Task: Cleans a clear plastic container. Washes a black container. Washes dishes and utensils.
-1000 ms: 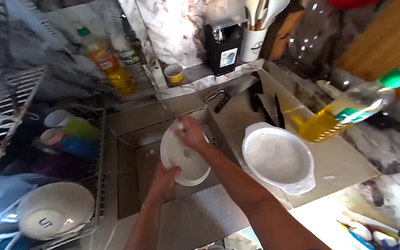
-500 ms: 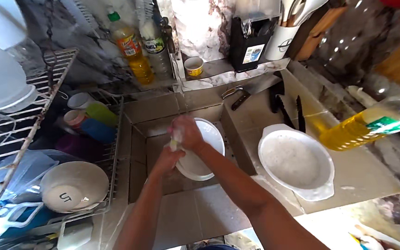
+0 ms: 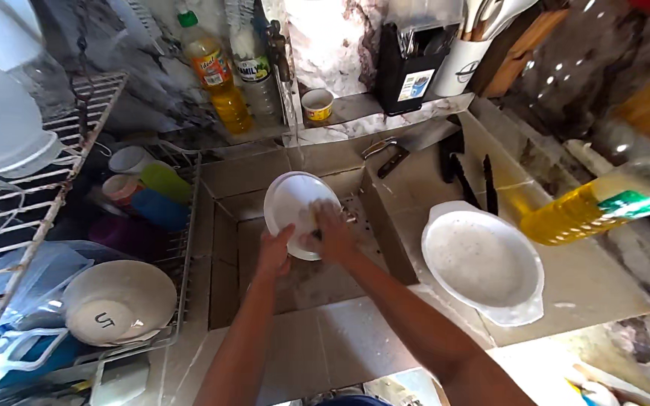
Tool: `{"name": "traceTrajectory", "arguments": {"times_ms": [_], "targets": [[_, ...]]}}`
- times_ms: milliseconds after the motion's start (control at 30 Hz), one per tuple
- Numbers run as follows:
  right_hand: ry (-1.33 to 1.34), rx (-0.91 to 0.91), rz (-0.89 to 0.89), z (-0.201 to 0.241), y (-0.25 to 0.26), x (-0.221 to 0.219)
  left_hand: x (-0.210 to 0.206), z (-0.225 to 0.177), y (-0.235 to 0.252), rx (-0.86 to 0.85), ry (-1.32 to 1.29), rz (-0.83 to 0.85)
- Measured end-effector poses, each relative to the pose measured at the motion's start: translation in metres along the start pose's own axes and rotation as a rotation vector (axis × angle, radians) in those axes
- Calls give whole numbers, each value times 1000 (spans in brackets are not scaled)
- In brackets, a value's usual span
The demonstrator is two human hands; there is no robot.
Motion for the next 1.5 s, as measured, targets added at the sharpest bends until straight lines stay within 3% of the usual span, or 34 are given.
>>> {"name": "traceTrajectory", "arguments": {"times_ms": [100, 200, 267, 333, 400, 467, 533, 600, 667, 700, 800, 867, 967, 1033, 1100, 1167, 1233, 1300, 1333, 1433, 1500], "targets": [[120, 1, 146, 28, -25, 15, -9, -17, 7, 149, 154, 146], [410, -126, -111, 21, -28, 47, -3, 1, 22, 6, 347, 64], [789, -256, -241, 0, -26, 53, 0, 33, 21, 42, 257, 51], [933, -400, -304, -24, -22, 47, -2, 49, 13, 150, -106, 94], [621, -511, -247, -45, -19, 45, 0, 45, 9, 94, -465, 52], [369, -497, -163, -42, -22, 52, 5, 30, 4, 15, -487, 40], [410, -228, -206, -8, -29, 52, 5, 16, -6, -41, -341, 89], [404, 104, -85, 36, -29, 33, 0, 11, -20, -98, -236, 233], [135, 252, -20, 55, -11, 24, -7, 7, -34, -118, -188, 344], [50, 219, -68, 51, 4, 32, -9, 3, -41, -113, -176, 375], [158, 40, -293, 31, 28, 65, -11, -5, -57, -80, -175, 346], [213, 103, -416, 51, 18, 66, -15, -9, -54, -32, -108, 329], [198, 300, -214, 81, -1, 44, -10, -14, -43, -85, -88, 291], [164, 280, -145, 67, 10, 53, -3, -17, -44, -113, -124, 274], [172, 100, -224, 40, 23, 68, -3, -16, -49, -114, -161, 268], [190, 48, -360, 45, 18, 74, -10, -15, -52, -54, -166, 306], [121, 199, -315, 71, 4, 61, -13, -23, -46, -30, -118, 321], [51, 483, -296, 77, 1, 43, -7, -26, -41, -77, -111, 301], [56, 481, -257, 68, 8, 47, -4, -27, -40, -100, -130, 302], [119, 87, -259, 45, 27, 76, -4, -23, -49, -99, -204, 298], [48, 75, -282, 64, 18, 74, -9, -25, -50, -31, -171, 300]]}}
Point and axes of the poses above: each hand's wrist, its own y-axis towards the middle knuckle, its own x-axis out of the back of the hand, z = x × y, the point moved 3 cm from there along y, towards the middle knuckle, and after that the axes turned 4 degrees about -x, right-handed, at the moved point
